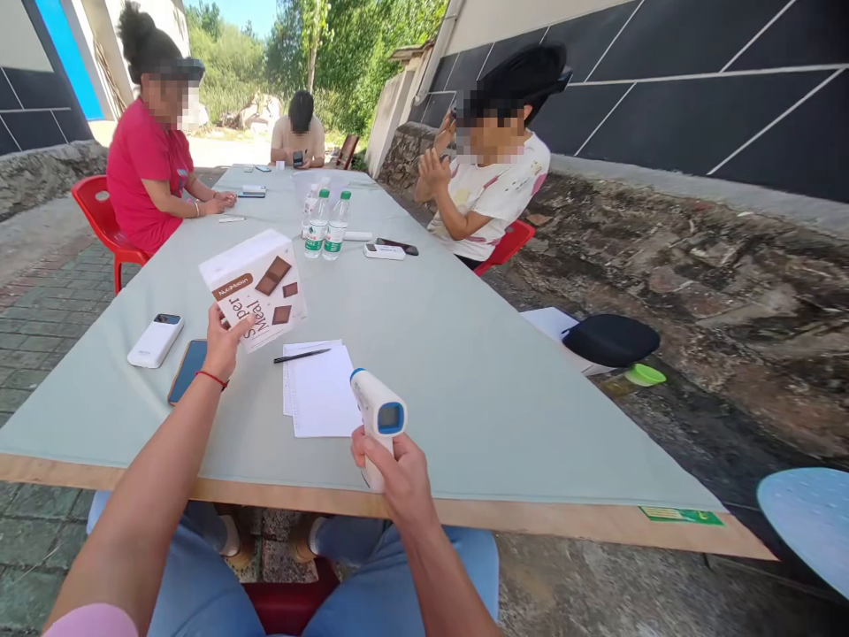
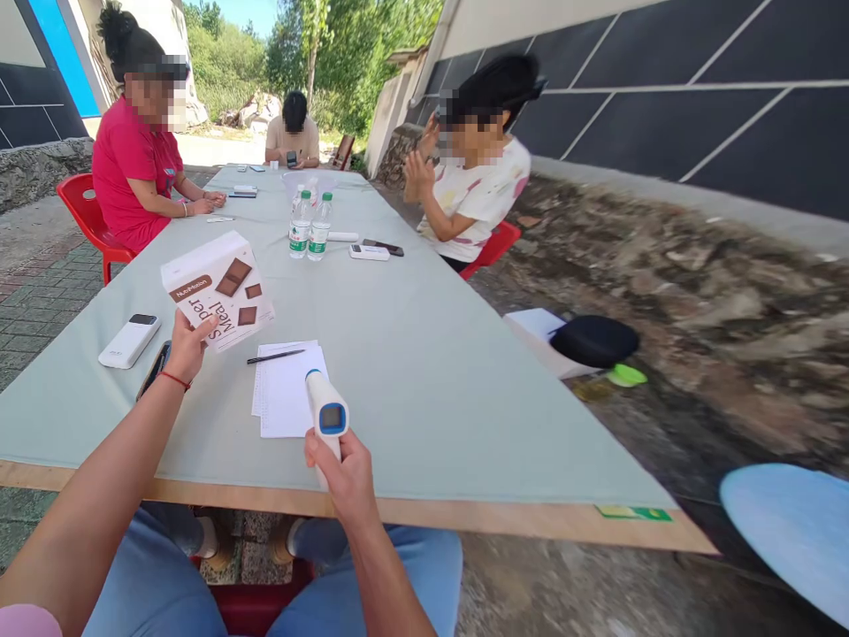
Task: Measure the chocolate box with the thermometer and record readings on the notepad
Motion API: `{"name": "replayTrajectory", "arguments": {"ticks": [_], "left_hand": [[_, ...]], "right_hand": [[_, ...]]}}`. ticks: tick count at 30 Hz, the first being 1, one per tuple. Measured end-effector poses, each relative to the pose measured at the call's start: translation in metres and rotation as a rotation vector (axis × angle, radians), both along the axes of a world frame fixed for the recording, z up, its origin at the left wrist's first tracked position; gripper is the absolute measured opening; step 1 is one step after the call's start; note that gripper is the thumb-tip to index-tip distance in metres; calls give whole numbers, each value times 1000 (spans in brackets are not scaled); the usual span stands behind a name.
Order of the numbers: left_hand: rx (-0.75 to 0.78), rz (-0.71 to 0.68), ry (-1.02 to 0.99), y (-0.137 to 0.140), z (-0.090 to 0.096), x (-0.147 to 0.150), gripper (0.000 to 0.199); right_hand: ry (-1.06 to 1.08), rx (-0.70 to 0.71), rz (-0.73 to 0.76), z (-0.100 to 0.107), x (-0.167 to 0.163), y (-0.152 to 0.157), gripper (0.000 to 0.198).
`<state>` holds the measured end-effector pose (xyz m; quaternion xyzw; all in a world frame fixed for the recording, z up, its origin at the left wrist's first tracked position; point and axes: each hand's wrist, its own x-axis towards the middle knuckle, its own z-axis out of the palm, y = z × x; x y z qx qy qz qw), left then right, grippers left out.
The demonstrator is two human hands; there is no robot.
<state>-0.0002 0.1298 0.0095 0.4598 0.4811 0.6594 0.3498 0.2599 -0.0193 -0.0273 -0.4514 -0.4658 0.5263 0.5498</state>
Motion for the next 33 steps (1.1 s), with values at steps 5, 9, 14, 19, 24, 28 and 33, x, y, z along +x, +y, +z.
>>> {"name": "replayTrajectory", "arguments": {"ticks": [5, 9, 14, 19, 24, 28, 33], "left_hand": [[-158, -173, -307, -84, 0, 16, 62], [-361, -190, -284, -132, -24, 30, 62], [-290, -152, -110, -146, -37, 37, 61], [-231, -131, 65, -149, -42, 35, 58], [-241, -124, 120, -151, -48, 34, 59], [-249, -126, 103, -152, -50, 35, 61], [-269, -125, 99, -153, -47, 36, 63]], "right_hand": [[252, 20, 80, 17, -21, -20, 45], [243, -20, 155, 15, -44, -32, 35], [194, -117, 137, 1, -61, -37, 36], [108, -134, 85, -10, -67, -34, 38], [109, -126, 51, -14, -69, -33, 35], [104, -131, 47, -12, -68, -35, 34], [96, -128, 46, -9, -70, -36, 34]]}}
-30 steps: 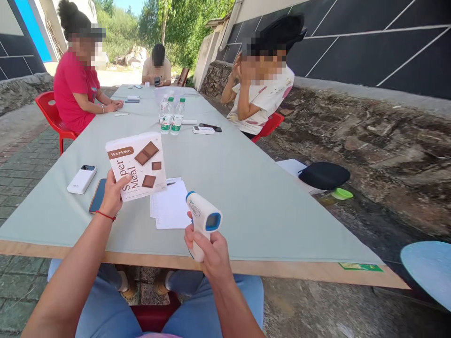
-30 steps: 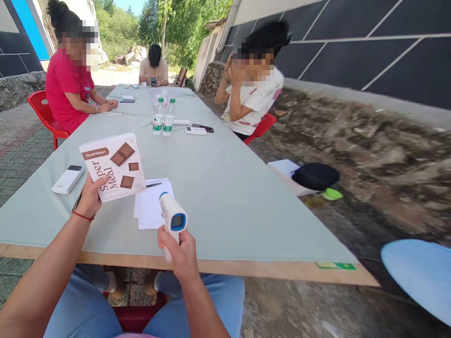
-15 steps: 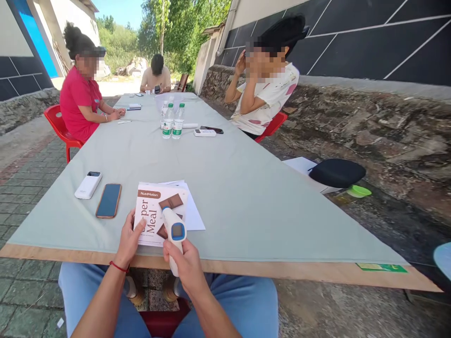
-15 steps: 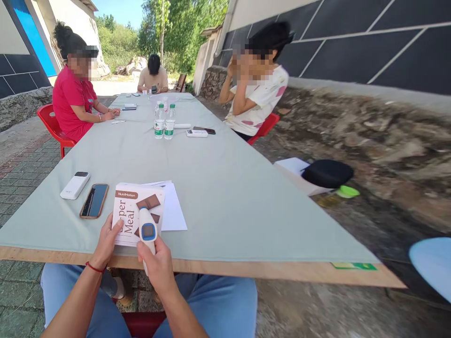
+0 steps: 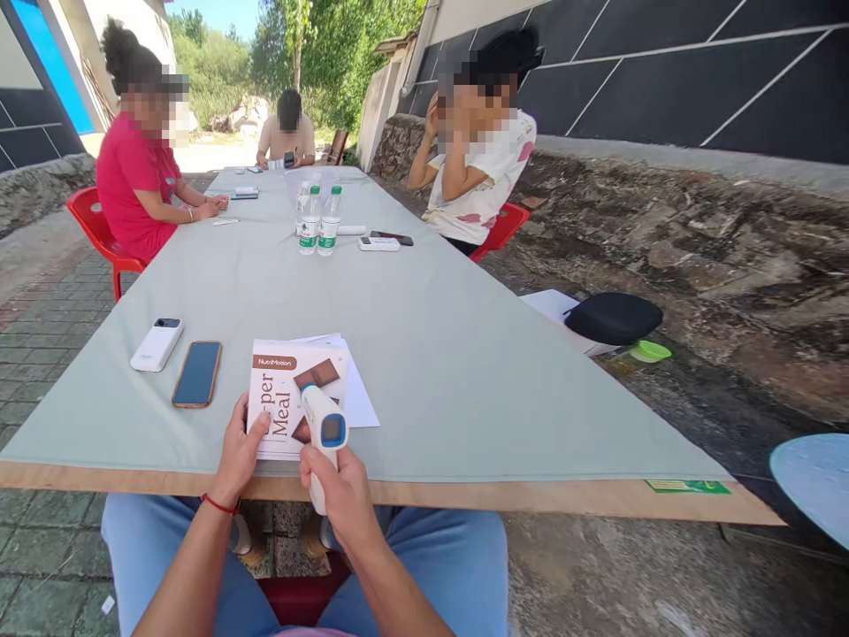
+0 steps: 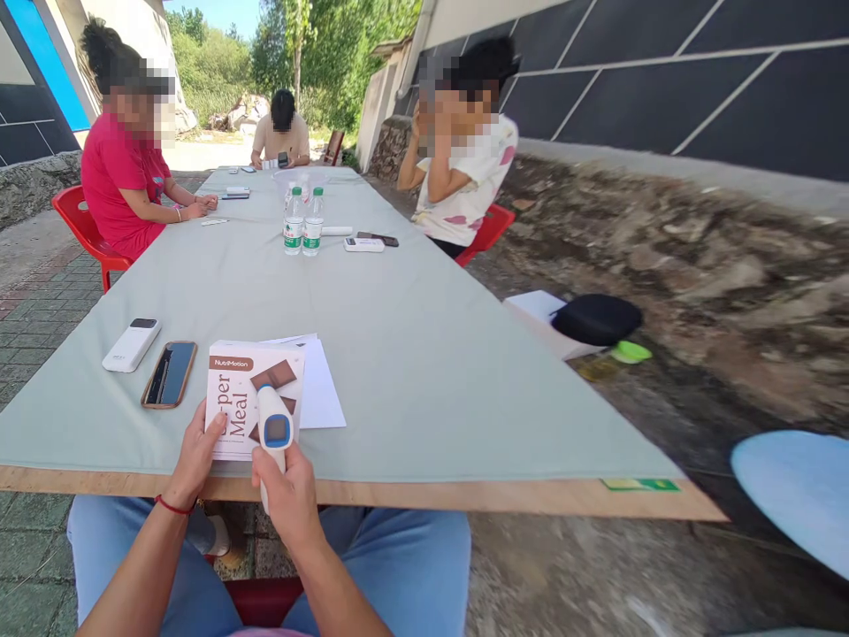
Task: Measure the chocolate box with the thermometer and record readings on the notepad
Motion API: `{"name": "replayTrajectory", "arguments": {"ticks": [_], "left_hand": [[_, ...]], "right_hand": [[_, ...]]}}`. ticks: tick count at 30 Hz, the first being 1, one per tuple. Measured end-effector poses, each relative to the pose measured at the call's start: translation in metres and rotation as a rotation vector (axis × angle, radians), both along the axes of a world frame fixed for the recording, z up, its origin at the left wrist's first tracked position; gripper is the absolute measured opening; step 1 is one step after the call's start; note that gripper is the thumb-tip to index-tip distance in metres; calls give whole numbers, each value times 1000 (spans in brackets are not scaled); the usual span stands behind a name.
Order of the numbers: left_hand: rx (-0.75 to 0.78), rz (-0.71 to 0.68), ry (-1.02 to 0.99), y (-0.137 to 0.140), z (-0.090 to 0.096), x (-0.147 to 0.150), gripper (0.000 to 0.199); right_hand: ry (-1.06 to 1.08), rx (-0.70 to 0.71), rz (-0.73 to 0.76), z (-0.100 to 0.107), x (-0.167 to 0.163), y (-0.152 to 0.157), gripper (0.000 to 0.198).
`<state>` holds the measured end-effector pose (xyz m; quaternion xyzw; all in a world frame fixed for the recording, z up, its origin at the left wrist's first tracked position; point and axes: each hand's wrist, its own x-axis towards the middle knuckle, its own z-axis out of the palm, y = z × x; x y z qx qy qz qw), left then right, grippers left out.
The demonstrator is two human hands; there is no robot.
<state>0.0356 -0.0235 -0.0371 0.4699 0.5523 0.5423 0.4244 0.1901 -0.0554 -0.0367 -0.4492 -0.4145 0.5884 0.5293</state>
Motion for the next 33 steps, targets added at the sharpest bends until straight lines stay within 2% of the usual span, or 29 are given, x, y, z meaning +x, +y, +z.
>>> {"name": "replayTrajectory", "arguments": {"ticks": [9, 14, 19, 21, 24, 29, 31, 33], "left_hand": [[23, -3, -1, -1, 1, 1, 66], [39, 20, 18, -5, -3, 1, 67], [43, 79, -117, -1, -9, 1, 60], [71, 122, -184, 12, -8, -1, 59], [194, 176, -249, 45, 4, -7, 63], [337, 78, -367, 114, 32, -17, 59], [349, 81, -359, 140, 34, -20, 58], [325, 131, -328, 163, 28, -22, 56]], "right_hand": [[-4, 1, 73, 11, 1, -3, 30], [13, 32, 61, 21, 3, -8, 34], [-7, 72, 4, 29, 13, -9, 32], [-16, 76, -31, 31, 20, -10, 31], [-18, 88, -82, 34, 33, -11, 31], [-72, 84, -165, 41, 54, -6, 32], [-122, 72, -204, 41, 64, 0, 34], [-165, 61, -232, 38, 74, 6, 38]]}}
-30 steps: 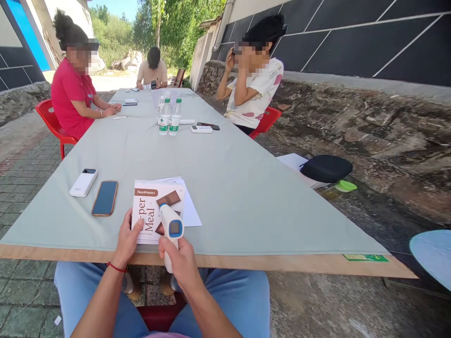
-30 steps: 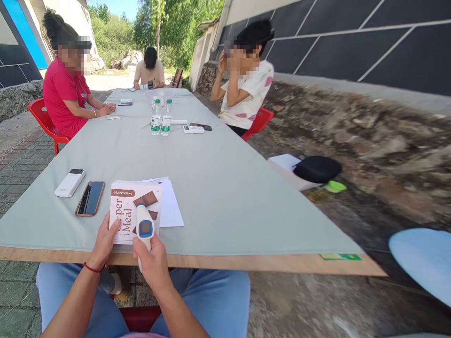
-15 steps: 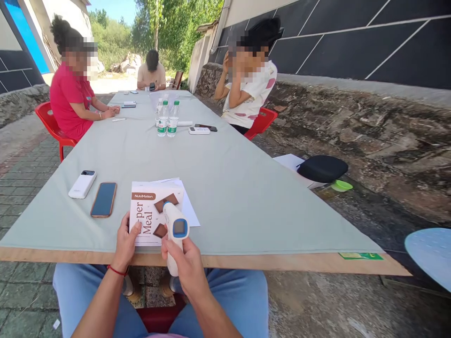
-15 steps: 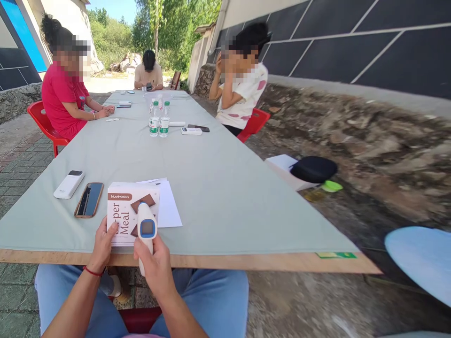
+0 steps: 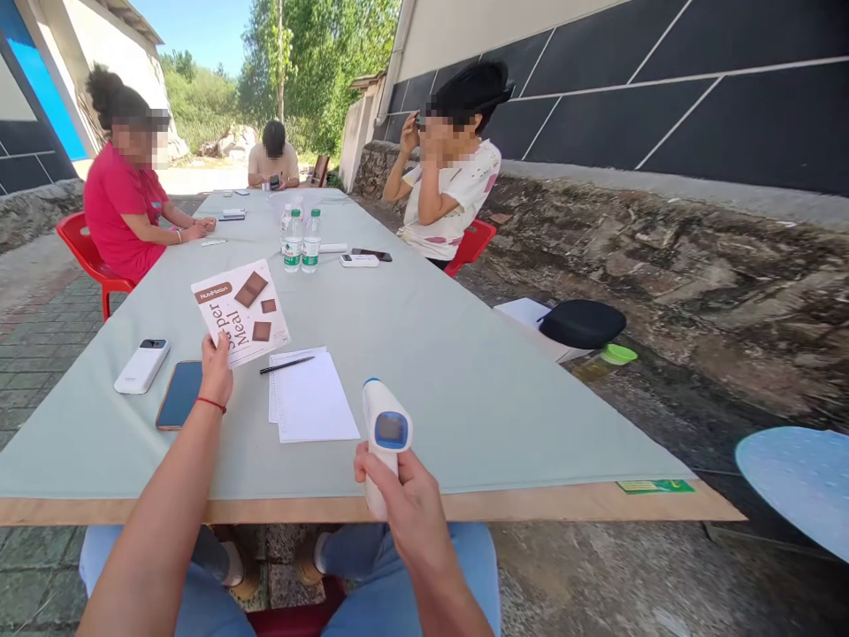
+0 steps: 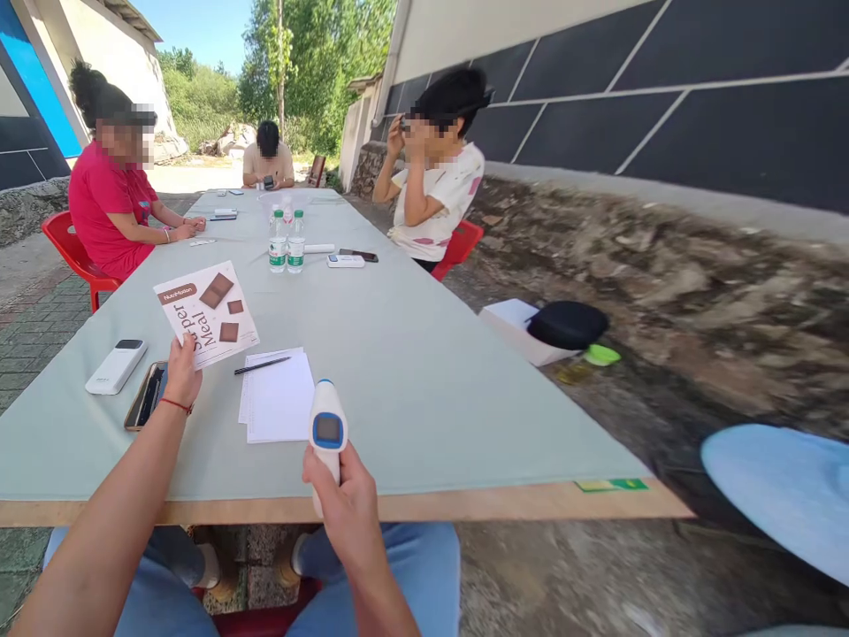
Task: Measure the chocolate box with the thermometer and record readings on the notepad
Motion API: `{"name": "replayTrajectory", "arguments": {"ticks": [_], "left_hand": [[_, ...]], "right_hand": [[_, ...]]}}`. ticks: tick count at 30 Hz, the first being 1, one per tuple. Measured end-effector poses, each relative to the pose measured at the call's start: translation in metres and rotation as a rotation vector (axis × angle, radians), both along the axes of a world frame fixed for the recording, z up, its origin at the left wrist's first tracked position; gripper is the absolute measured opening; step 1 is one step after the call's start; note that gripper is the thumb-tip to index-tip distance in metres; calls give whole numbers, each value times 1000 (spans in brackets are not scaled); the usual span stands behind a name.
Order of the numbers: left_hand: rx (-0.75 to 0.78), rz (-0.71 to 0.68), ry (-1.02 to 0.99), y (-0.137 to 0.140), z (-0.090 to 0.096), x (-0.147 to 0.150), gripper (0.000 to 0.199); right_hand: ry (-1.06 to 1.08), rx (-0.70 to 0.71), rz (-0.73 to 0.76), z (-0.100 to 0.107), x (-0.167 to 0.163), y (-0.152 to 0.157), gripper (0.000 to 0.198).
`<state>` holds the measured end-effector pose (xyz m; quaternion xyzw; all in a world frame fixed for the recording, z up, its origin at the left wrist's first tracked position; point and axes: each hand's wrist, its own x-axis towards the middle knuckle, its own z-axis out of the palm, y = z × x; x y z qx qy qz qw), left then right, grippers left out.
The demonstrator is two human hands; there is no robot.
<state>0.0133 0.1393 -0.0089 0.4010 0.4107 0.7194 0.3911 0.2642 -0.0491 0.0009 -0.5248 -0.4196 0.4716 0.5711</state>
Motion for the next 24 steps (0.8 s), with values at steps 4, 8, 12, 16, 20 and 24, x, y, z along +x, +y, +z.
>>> {"name": "replayTrajectory", "arguments": {"ticks": [4, 8, 12, 16, 20, 24], "left_hand": [[-116, 87, 149, 30, -22, -4, 52], [-184, 90, 254, 38, -31, -12, 41], [-228, 132, 348, 35, -29, -21, 31], [-277, 139, 387, 18, -38, -30, 38], [-327, 133, 383, -5, -53, -33, 58], [-351, 194, 501, -12, -58, -24, 60]], "right_hand": [[-44, -37, -5, -9, 13, 8, 43], [-11, -48, 45, -12, 6, 7, 42], [13, -47, 122, -11, -12, 6, 39], [-180, -8, 84, -19, -5, 32, 38], [-792, -127, -2, -41, 33, 88, 45], [-1199, -197, 124, -63, 70, 132, 48]]}}
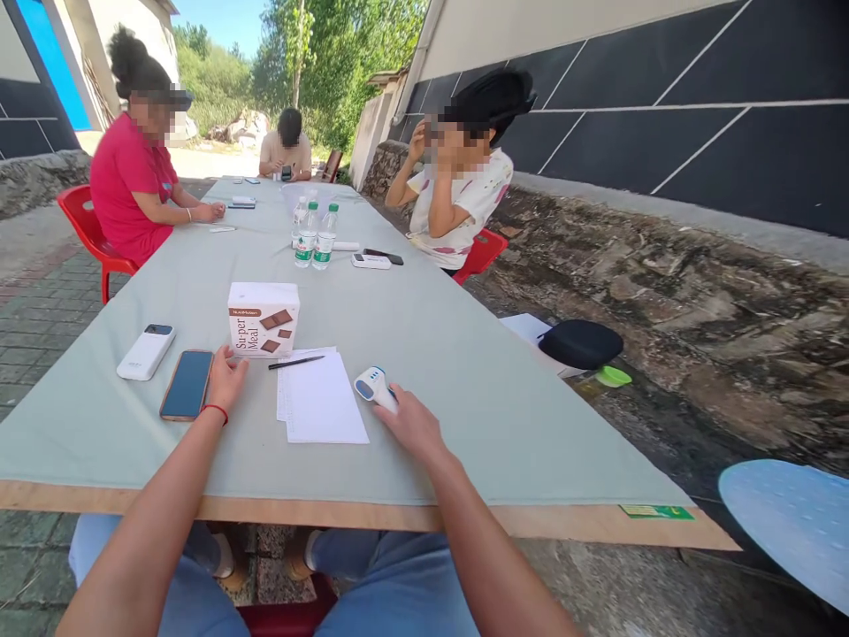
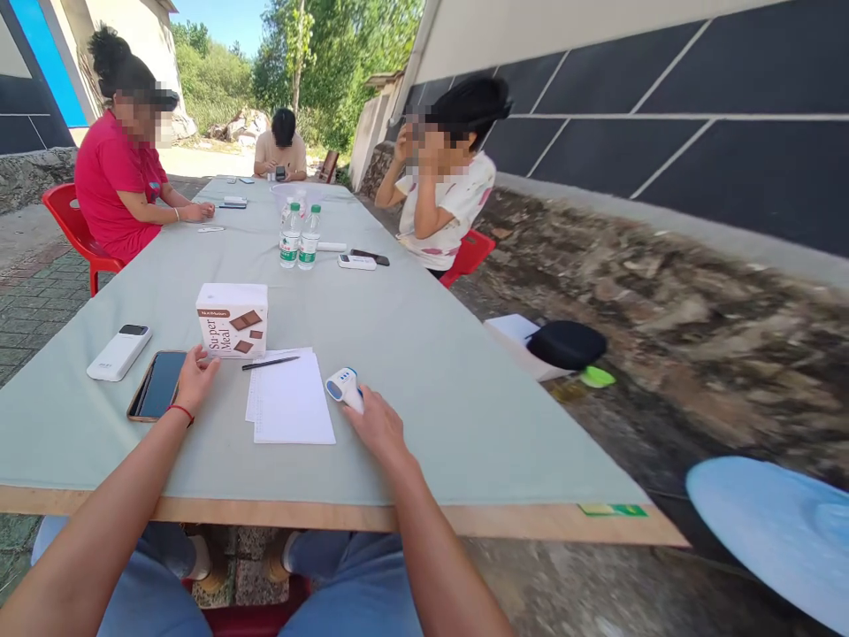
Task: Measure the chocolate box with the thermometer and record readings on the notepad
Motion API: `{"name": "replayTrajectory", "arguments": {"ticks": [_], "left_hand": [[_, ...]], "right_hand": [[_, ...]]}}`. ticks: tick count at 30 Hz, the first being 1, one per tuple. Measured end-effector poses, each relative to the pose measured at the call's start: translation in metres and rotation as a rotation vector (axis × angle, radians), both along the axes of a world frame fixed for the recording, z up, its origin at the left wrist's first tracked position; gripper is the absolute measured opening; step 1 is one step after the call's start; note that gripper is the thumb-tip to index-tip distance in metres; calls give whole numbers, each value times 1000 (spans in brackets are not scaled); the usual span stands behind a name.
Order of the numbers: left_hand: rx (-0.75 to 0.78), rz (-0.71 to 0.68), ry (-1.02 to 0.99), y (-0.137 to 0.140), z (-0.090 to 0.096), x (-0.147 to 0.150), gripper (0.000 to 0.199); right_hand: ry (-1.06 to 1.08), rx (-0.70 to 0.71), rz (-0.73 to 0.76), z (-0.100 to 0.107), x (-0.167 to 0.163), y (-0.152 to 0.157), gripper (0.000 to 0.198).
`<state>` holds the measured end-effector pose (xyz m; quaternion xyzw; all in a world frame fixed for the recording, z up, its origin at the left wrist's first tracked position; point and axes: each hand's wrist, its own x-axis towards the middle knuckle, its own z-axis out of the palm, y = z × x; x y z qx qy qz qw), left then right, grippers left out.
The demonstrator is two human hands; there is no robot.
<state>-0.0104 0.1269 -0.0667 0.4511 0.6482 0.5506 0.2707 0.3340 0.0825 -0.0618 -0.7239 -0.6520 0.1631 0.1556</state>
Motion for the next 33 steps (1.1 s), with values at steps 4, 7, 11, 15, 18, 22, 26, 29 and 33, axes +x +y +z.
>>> {"name": "replayTrajectory", "arguments": {"ticks": [4, 7, 11, 15, 18, 22, 26, 29, 33], "left_hand": [[-6, 24, 84, 3, 2, 16, 57], [-14, 11, 124, 0, 3, 23, 57], [-8, -118, 291, -30, 3, 30, 44], [27, -537, 646, -94, 5, 43, 29], [42, -595, 825, -139, 5, 56, 36], [31, -533, 968, -165, 3, 71, 39], [24, -502, 1023, -166, 5, 77, 38], [29, -504, 1034, -166, 8, 78, 38], [19, -497, 1102, -168, 12, 78, 38]], "right_hand": [[-206, 23, 100, -7, 11, 16, 39], [-243, 180, 106, -7, -9, 25, 38], [-141, 319, 374, -6, -66, 45, 41], [-179, 229, 411, -4, -106, 66, 44], [-232, 180, 439, -1, -108, 71, 36], [-106, 187, 419, 4, -97, 52, 25], [520, 193, 242, 2, -98, 5, 20], [943, 141, 110, -6, -112, -32, 17], [1101, 158, 44, -16, -132, -58, 19]]}}
